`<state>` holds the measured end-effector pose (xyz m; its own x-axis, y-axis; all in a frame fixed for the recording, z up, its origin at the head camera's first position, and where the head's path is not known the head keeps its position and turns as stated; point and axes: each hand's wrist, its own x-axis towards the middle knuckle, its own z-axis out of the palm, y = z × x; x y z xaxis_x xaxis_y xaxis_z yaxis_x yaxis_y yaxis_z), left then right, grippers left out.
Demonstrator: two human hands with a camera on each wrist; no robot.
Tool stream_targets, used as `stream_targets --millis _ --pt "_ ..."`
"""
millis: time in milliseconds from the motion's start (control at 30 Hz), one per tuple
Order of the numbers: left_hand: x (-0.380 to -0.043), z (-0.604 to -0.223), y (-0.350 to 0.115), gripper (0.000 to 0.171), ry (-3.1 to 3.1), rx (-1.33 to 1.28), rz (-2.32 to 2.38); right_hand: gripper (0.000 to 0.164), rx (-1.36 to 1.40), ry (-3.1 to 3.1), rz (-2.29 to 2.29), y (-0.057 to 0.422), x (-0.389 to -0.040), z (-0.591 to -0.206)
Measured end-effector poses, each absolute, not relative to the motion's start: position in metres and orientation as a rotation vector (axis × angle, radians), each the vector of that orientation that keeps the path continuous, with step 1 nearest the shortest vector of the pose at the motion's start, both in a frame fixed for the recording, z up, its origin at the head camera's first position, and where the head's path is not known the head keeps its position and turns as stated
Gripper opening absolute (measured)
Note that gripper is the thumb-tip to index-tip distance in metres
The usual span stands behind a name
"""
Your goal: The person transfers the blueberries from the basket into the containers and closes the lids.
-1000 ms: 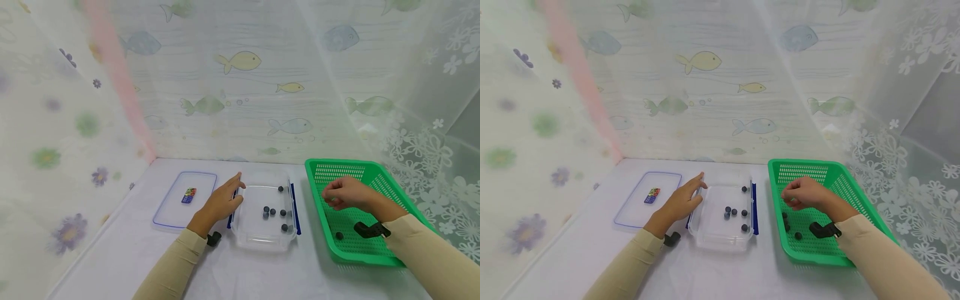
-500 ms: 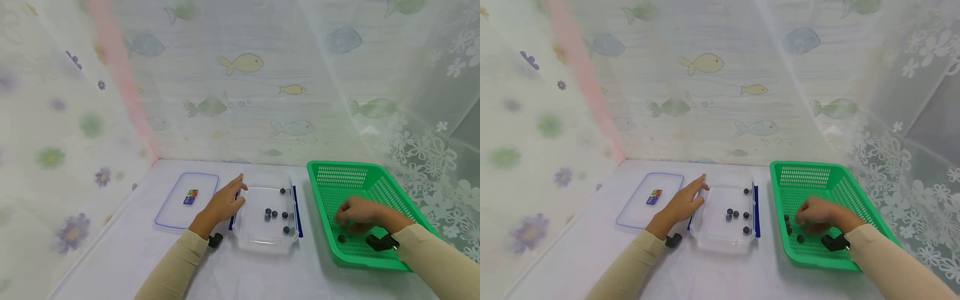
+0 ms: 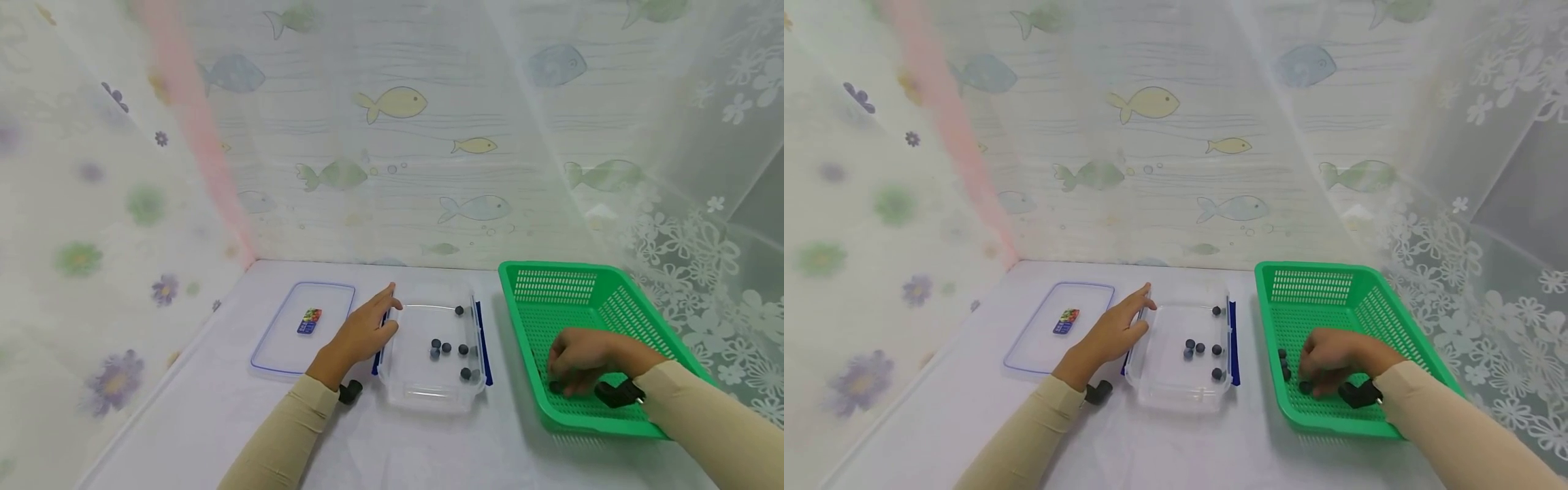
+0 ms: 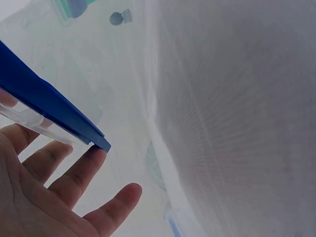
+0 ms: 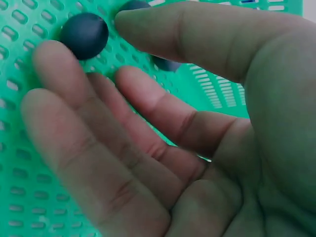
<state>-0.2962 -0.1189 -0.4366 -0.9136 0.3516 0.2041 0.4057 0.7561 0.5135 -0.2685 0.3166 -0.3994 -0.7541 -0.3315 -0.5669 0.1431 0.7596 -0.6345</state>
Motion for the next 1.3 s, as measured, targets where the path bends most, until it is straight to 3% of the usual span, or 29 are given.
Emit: stream_targets --millis 633,1300 --pt "-0.297 -0.438 -0.118 0.040 -2.848 -0.624 -0.880 0.016 -0.215 2.293 -0.956 0.316 -0.278 -0.398" --pt "-0.295 -0.438 -0.120 0.036 -2.839 -0.626 -0.880 0.026 -0.309 2.256 -1.084 0.310 -0.281 -0.350"
